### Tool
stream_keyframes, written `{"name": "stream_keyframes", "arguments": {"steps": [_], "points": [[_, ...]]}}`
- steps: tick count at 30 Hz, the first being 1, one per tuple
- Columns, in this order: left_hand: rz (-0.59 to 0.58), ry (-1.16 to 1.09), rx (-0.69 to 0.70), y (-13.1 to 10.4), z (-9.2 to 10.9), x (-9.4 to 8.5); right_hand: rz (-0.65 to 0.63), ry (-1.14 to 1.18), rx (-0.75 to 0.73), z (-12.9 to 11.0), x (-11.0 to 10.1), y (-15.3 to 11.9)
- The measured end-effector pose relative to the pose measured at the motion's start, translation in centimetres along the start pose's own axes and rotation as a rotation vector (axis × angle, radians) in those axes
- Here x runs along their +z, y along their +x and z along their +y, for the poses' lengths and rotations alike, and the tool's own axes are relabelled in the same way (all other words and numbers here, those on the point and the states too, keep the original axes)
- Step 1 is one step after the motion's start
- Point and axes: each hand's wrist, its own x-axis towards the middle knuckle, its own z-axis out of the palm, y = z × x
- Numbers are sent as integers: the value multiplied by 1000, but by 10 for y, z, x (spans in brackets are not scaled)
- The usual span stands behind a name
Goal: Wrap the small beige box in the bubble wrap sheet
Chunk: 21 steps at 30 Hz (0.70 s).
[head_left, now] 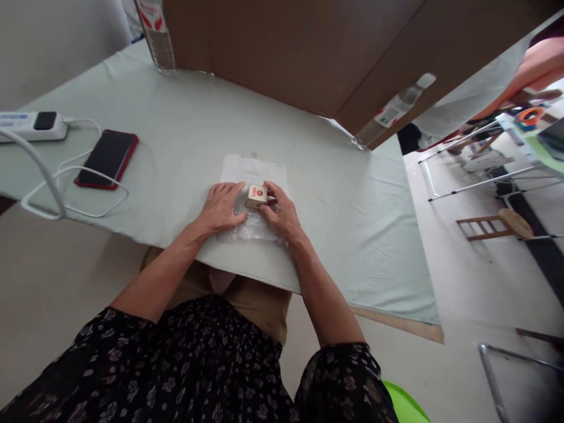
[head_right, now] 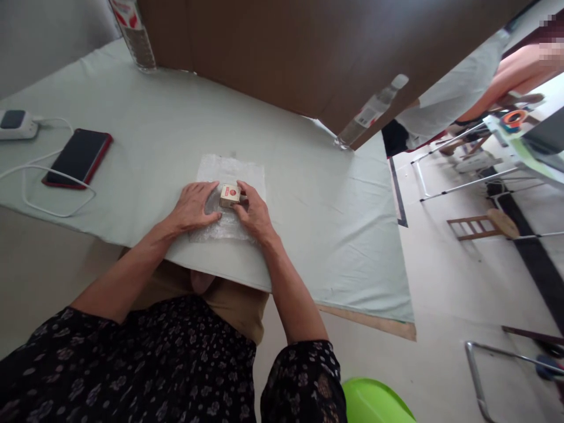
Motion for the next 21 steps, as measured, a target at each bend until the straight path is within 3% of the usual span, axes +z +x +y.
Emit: {"name": "stream_keyframes", "arguments": {"steps": [8,21], "points": [[-11,-11,-4,0,1,-1,-75,49,44,2,-6,3],[-11,18,0,-1,1,-2,-70,66,38,0,-6,2]]}}
